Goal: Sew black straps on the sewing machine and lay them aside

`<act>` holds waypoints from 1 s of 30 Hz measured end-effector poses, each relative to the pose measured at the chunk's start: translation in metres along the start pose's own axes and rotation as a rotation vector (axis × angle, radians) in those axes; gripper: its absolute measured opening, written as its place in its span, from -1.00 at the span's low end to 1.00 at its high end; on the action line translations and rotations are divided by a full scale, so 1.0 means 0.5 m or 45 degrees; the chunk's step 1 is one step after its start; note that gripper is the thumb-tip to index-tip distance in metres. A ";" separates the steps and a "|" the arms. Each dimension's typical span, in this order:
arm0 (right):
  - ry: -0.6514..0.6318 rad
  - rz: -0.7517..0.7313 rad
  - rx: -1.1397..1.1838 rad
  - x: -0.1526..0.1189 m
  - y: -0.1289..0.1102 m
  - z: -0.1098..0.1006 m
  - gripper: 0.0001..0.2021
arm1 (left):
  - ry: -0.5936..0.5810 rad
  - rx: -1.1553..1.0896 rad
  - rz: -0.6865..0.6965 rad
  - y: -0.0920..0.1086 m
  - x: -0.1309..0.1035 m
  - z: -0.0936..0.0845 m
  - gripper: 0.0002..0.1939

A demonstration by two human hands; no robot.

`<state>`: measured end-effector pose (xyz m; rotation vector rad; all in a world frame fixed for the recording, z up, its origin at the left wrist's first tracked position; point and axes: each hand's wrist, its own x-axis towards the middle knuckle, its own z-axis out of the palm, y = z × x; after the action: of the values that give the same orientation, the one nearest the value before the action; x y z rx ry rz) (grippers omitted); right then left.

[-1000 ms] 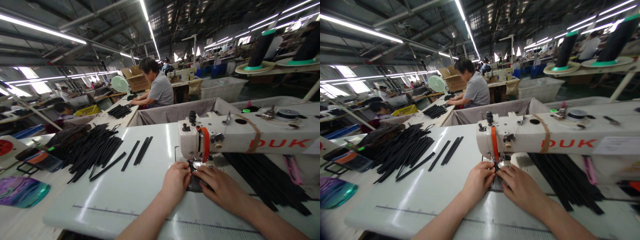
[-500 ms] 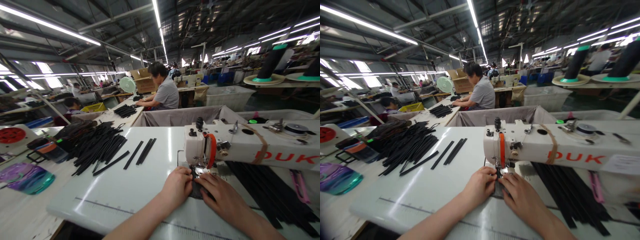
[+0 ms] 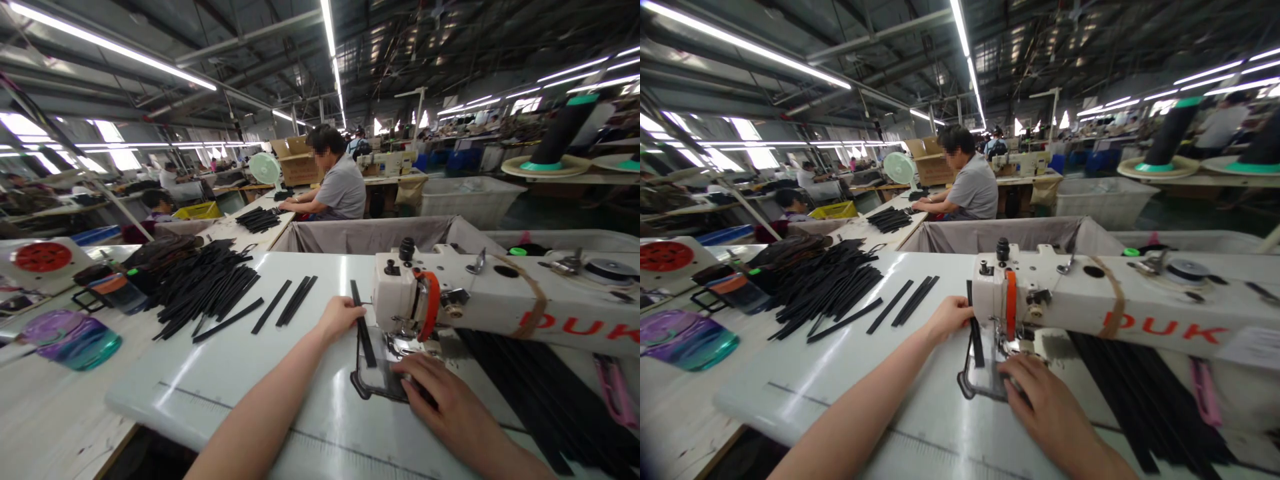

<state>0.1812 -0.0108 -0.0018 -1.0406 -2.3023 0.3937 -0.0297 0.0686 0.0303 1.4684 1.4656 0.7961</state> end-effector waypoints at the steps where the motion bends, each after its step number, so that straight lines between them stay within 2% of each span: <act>1: -0.052 0.131 0.141 0.002 -0.010 -0.004 -0.77 | -0.078 -0.072 -0.026 -0.006 -0.024 -0.010 -0.71; 3: -0.210 0.347 0.441 0.004 -0.032 -0.013 -0.75 | -0.265 -0.267 -0.052 -0.015 -0.076 -0.020 -0.63; 4: -0.316 0.394 0.578 0.004 -0.043 -0.017 -0.72 | -0.388 -0.502 -0.062 -0.017 -0.100 -0.020 -0.58; 7: -0.567 0.389 0.865 -0.001 -0.066 -0.026 -0.69 | -0.630 -0.912 -0.043 -0.016 -0.152 -0.011 -0.48; 12: -0.634 0.435 0.943 -0.019 -0.069 -0.037 -0.77 | -0.870 -1.045 0.049 -0.006 -0.170 -0.006 -0.52; 15: -0.659 0.395 0.851 -0.023 -0.064 -0.039 -0.81 | -0.942 -1.081 0.067 -0.004 -0.171 -0.006 -0.53; 20: -0.690 0.358 0.807 -0.024 -0.066 -0.040 -0.85 | -0.969 -1.078 0.047 0.000 -0.178 -0.007 -0.50; 25: -0.654 0.424 0.706 -0.029 -0.067 -0.040 -0.82 | -0.996 -1.103 0.028 0.002 -0.182 -0.009 -0.51; 30: -0.693 0.446 0.732 -0.026 -0.070 -0.052 -0.82 | -1.009 -1.092 0.008 -0.005 -0.181 -0.005 -0.48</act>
<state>0.1833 -0.0429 0.0305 -1.1151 -2.1987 1.5376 -0.0415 -0.0203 0.0419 0.9255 0.4146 0.6091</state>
